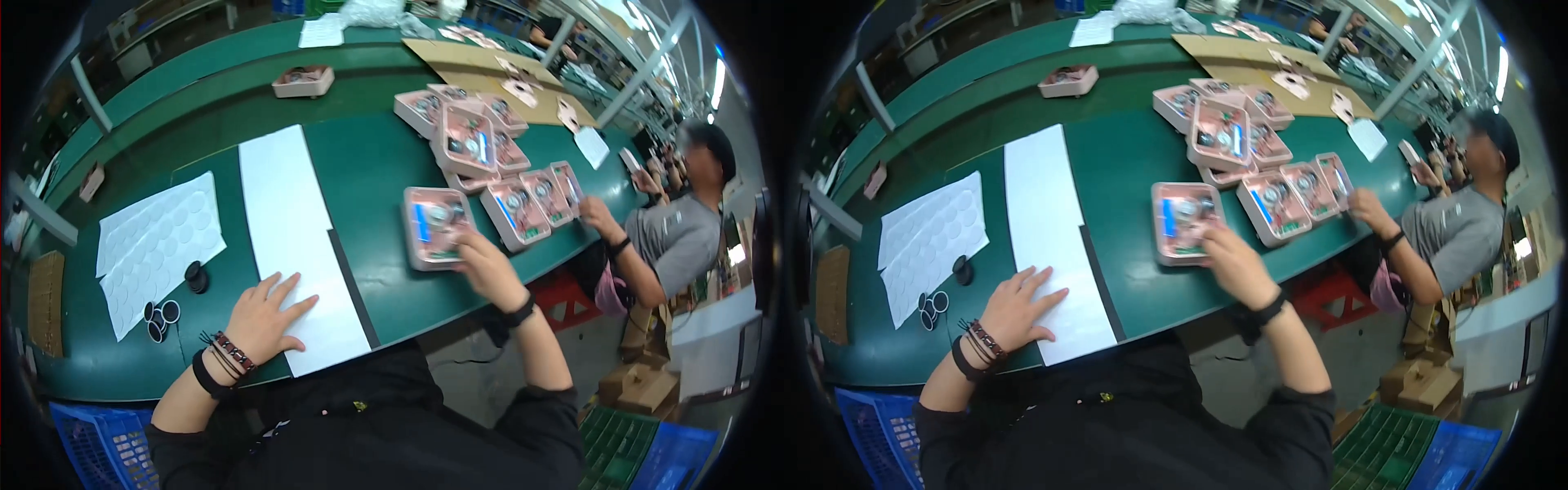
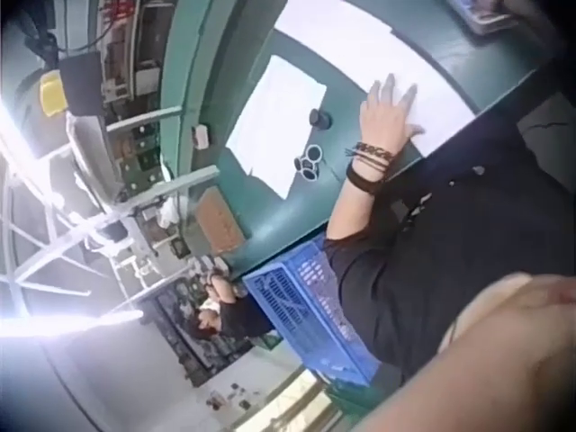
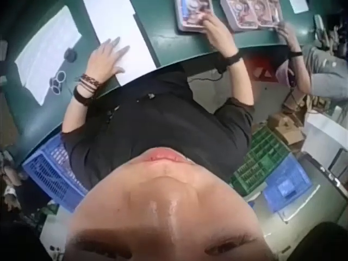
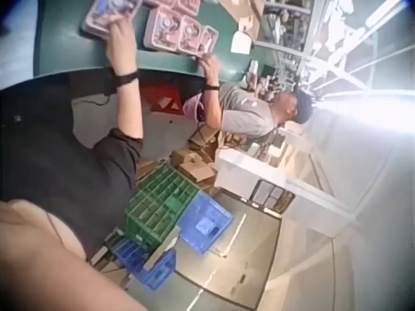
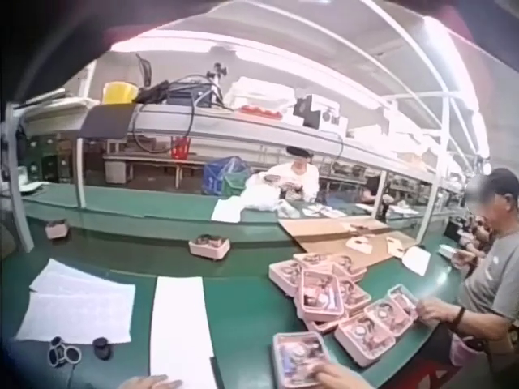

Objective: The person picks up a pink plastic housing and presses a black adhesive strip onto the internal wires before setting it aside to repeat the process.

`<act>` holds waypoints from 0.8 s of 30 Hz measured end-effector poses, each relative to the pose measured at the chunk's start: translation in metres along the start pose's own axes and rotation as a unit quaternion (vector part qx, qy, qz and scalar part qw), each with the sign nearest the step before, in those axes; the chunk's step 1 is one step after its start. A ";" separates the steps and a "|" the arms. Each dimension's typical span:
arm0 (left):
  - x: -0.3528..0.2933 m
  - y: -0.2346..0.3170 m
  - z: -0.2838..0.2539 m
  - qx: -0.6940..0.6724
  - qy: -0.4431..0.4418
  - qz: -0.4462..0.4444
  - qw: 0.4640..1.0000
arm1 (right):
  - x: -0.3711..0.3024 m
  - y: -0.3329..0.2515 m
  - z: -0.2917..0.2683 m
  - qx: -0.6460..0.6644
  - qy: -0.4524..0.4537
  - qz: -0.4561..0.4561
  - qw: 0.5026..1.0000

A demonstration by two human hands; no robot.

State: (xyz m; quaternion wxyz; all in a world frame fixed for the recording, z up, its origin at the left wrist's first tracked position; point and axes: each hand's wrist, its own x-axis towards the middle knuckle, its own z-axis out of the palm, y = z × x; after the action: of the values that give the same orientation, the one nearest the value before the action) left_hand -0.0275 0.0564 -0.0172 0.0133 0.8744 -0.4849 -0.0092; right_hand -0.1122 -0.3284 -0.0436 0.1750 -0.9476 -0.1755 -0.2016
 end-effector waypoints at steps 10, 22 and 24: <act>0.019 -0.041 0.007 -0.181 -0.101 -0.046 0.977 | 0.166 -0.072 -0.037 -0.220 0.023 -0.051 0.974; 0.010 -0.042 0.040 -0.282 0.023 -0.017 0.959 | 0.437 0.156 0.201 -0.366 -0.041 0.144 0.918; 0.011 -0.039 0.038 -0.270 0.033 -0.021 0.962 | 0.425 0.149 0.194 -0.383 -0.045 0.110 0.916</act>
State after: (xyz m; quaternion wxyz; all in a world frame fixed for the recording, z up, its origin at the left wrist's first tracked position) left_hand 0.0108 0.0674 -0.0560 0.2650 0.8483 -0.4447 -0.1112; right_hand 0.3742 -0.2703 -0.0605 -0.1885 -0.9635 0.0128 -0.1897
